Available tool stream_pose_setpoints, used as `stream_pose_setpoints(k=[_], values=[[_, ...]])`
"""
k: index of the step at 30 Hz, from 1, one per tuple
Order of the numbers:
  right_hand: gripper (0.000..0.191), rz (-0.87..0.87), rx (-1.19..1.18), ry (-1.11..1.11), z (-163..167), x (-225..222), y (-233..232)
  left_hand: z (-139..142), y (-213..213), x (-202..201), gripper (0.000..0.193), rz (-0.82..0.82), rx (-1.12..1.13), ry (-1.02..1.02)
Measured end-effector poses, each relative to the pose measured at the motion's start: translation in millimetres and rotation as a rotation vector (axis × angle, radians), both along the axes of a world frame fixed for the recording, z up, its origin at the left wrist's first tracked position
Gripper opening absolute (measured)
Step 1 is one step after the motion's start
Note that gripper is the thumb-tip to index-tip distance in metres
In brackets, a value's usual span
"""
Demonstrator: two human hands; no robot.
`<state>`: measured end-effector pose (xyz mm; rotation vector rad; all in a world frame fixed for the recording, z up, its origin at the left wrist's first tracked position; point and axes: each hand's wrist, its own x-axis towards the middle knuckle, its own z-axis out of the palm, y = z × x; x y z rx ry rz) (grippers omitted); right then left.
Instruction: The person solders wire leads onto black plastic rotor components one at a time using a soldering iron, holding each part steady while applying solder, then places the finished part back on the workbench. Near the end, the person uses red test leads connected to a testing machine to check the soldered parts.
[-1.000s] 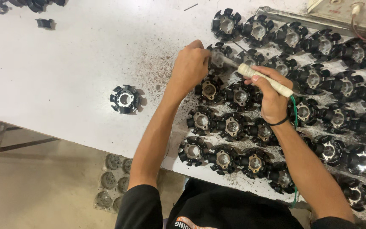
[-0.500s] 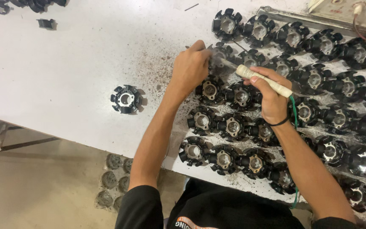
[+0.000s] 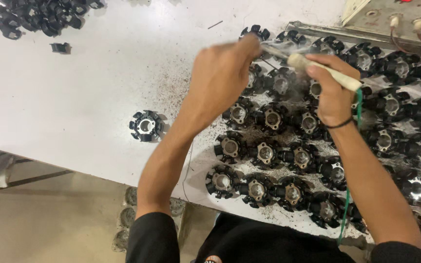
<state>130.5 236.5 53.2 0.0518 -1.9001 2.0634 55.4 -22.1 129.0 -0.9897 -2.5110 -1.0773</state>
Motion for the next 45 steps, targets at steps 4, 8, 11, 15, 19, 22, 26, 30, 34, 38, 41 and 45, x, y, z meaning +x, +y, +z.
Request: stream_pose_setpoints(k=[4, 8, 11, 15, 19, 22, 26, 30, 34, 38, 41, 45], values=[[0.023, 0.048, -0.015, 0.009, -26, -35, -4, 35, 16, -56, 0.002, 0.170, 0.232, 0.646], [0.027, 0.001, -0.015, -0.076, -43, -40, -4, -20, 32, -74, 0.029, 0.211, 0.106, 0.345], [0.028, -0.009, 0.021, -0.096, -44, -38, -3, -78, 26, -72, 0.030, 0.243, -0.007, 0.025], [0.028, 0.017, 0.027, -0.100, -40, -34, -8, -119, 19, -75, 0.024, 0.224, -0.005, -0.037], [0.029, 0.018, 0.015, -0.117, -35, -34, -12, -119, 21, -83, 0.020, 0.189, -0.023, -0.028], [0.028, 0.038, 0.011, -0.138, -32, -34, -13, -112, 23, -90, 0.021, 0.124, -0.033, -0.056], [0.028, 0.030, 0.005, -0.160, -27, -34, -13, -106, 27, -99, 0.016, 0.072, -0.042, -0.051], [0.027, 0.037, 0.003, -0.156, -25, -34, -14, -108, 31, -95, 0.018, 0.119, -0.044, -0.064], [0.028, 0.031, 0.009, -0.156, -25, -32, -14, -110, 36, -93, 0.016, 0.150, -0.095, -0.058], [0.028, 0.009, 0.006, -0.165, -25, -32, -12, -111, 39, -93, 0.025, 0.149, -0.063, -0.059], [0.028, -0.016, -0.044, -0.165, -27, -32, -12, -111, 39, -92, 0.012, 0.161, -0.141, -0.037], [0.028, -0.015, -0.037, -0.164, -29, -32, -12, -113, 37, -91, 0.010, 0.115, -0.023, -0.141]])
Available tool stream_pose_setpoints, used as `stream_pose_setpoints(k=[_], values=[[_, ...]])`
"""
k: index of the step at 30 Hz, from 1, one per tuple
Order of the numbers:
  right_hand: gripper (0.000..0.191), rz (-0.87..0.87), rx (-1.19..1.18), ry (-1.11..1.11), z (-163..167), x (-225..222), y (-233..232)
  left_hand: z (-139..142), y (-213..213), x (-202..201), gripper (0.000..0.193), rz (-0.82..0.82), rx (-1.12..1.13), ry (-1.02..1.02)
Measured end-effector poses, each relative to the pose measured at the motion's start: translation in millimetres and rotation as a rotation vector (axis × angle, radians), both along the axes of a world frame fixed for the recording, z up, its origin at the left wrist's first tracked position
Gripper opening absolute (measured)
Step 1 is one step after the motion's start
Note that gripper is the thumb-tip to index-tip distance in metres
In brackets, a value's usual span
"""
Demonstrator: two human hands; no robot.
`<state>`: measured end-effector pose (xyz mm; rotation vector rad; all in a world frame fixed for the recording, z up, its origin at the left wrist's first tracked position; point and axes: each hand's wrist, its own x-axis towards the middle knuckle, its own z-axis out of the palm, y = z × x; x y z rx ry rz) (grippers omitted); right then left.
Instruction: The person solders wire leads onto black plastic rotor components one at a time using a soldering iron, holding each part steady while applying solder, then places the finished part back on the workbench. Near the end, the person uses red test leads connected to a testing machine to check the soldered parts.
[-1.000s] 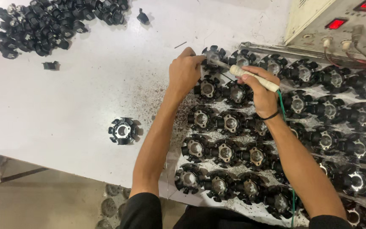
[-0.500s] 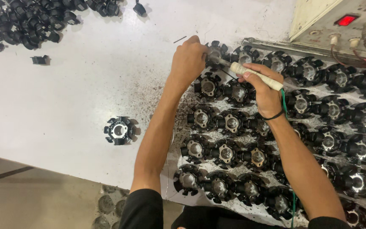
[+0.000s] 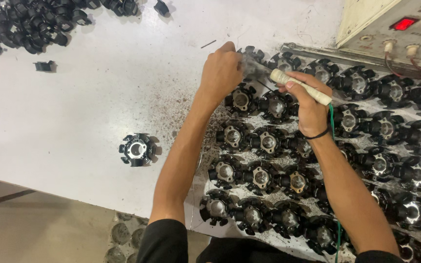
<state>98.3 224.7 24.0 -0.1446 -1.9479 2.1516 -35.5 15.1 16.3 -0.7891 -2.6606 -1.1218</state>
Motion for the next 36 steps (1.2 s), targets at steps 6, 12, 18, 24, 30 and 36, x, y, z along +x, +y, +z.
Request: stream_pose_setpoints(k=[6, 12, 18, 24, 30, 36], values=[[0.028, 0.006, 0.000, -0.006, 2, -1, -1, -3, -4, 2, 0.012, 0.028, -0.013, 0.047], [0.028, 0.026, 0.008, -0.021, 4, 0, -2, -4, -5, 3, 0.013, 0.013, 0.000, 0.106], [0.029, 0.031, 0.021, 0.013, 0, -1, -2, -9, -4, -2, 0.018, 0.006, -0.043, 0.143], [0.029, -0.006, -0.070, 0.066, 9, -3, 13, 27, -7, 7, 0.009, 0.028, 0.017, 0.193], [0.026, -0.105, -0.012, 0.114, 13, 19, 58, 115, -5, 40, 0.007, 0.010, 0.200, 0.244], [0.024, -0.111, 0.002, 0.072, -9, 26, 62, 119, 43, 5, 0.017, 0.028, 0.132, 0.536]])
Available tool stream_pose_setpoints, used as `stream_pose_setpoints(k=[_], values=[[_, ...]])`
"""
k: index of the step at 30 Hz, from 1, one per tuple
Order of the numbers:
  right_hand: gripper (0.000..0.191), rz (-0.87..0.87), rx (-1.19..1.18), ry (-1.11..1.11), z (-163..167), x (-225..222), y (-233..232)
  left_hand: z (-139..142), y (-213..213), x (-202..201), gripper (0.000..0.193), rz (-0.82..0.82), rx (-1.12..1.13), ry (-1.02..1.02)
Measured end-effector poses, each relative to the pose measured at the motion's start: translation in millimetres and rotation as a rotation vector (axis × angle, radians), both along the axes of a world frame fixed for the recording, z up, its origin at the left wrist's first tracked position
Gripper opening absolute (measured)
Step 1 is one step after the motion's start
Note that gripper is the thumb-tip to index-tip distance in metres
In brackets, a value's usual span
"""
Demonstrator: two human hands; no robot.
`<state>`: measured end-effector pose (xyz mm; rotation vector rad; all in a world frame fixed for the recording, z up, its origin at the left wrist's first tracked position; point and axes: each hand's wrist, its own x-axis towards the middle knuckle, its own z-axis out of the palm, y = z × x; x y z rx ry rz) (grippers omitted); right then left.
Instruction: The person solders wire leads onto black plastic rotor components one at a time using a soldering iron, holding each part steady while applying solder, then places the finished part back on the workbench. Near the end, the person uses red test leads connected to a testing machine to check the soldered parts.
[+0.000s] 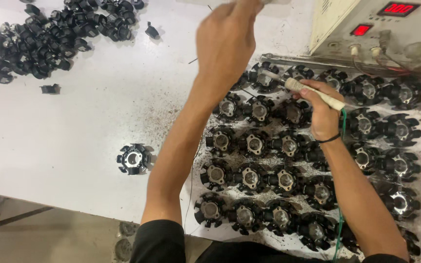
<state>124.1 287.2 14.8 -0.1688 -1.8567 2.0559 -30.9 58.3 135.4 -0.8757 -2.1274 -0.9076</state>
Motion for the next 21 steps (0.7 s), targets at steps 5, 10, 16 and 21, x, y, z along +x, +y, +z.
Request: stream_pose_setpoints(k=[5, 10, 16, 21], values=[[0.025, -0.006, 0.029, -0.006, 3, 1, -2, -91, 8, 14, 0.032, -0.069, -0.241, -0.387], [0.025, -0.014, 0.070, -0.057, 6, 6, -6, -136, 6, 13, 0.020, -0.100, -0.131, -0.368], [0.024, 0.009, 0.034, -0.037, 8, 7, -7, -128, 14, -1, 0.015, -0.178, -0.207, -0.383], [0.023, 0.006, 0.021, -0.012, 9, 6, -10, -123, 17, -1, 0.013, -0.204, -0.177, -0.420]])
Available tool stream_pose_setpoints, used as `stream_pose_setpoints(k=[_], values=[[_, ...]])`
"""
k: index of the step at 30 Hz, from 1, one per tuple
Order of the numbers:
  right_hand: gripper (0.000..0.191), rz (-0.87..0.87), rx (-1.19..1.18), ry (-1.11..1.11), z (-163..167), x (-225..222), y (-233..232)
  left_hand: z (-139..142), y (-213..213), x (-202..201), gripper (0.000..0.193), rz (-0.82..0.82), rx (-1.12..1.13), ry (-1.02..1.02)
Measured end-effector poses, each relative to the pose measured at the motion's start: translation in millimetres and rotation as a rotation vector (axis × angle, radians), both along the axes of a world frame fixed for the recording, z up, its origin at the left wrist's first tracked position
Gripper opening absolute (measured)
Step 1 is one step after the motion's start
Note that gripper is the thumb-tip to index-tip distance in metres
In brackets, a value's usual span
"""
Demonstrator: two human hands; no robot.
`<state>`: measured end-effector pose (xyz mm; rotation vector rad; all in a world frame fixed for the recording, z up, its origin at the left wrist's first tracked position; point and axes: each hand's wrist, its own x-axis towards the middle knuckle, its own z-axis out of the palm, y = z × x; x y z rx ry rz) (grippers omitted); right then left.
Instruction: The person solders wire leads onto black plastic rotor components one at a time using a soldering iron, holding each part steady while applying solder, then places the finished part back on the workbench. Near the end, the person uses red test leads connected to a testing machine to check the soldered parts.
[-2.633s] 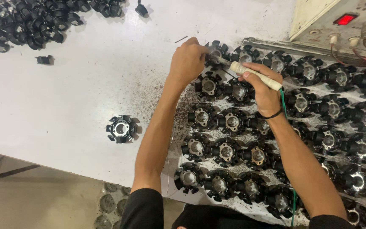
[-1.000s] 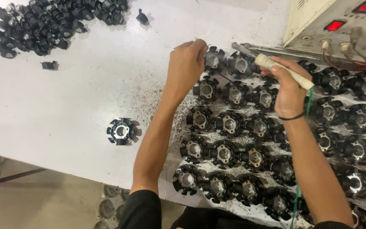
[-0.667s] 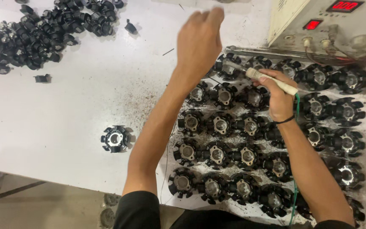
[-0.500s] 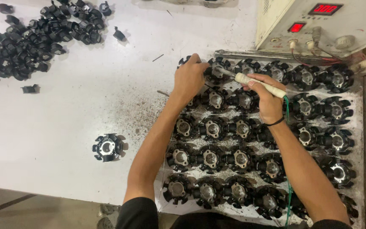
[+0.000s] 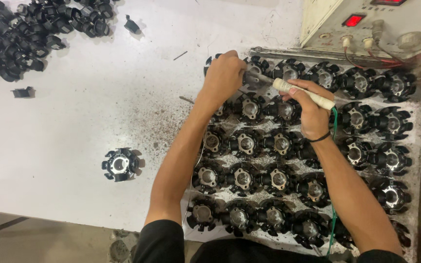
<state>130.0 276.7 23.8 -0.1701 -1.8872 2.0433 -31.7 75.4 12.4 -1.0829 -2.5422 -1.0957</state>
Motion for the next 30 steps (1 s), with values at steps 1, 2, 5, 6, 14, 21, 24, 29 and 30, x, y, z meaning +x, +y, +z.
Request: stream_pose_setpoints(k=[1, 2, 5, 6, 14, 21, 24, 29, 30], values=[[0.023, -0.004, 0.004, -0.001, 0, 0, -1, 0, 0, 3, 0.014, 0.018, 0.017, -0.019], [0.023, -0.002, 0.019, 0.004, 1, 0, -1, -1, 0, 4, 0.015, 0.032, 0.034, -0.039], [0.024, 0.011, 0.062, -0.004, 3, 4, -2, -1, 2, 6, 0.013, 0.042, -0.058, -0.028], [0.024, 0.004, 0.077, -0.007, 4, 6, -2, -1, 3, 6, 0.015, 0.036, -0.036, -0.028], [0.023, -0.040, 0.016, 0.009, 1, 6, 0, 5, 1, 10, 0.008, 0.027, 0.063, -0.066], [0.023, -0.029, -0.007, 0.001, -3, 5, 4, 6, -1, 11, 0.013, 0.034, 0.026, -0.032], [0.024, -0.033, -0.015, -0.012, -2, 4, 3, 6, -1, 12, 0.012, 0.042, 0.030, -0.034], [0.025, -0.015, 0.001, -0.019, -1, 6, 3, 2, -3, 11, 0.012, 0.047, 0.016, -0.020], [0.025, -0.013, 0.004, -0.024, -2, 6, 4, -1, -2, 11, 0.012, 0.043, 0.012, -0.027]])
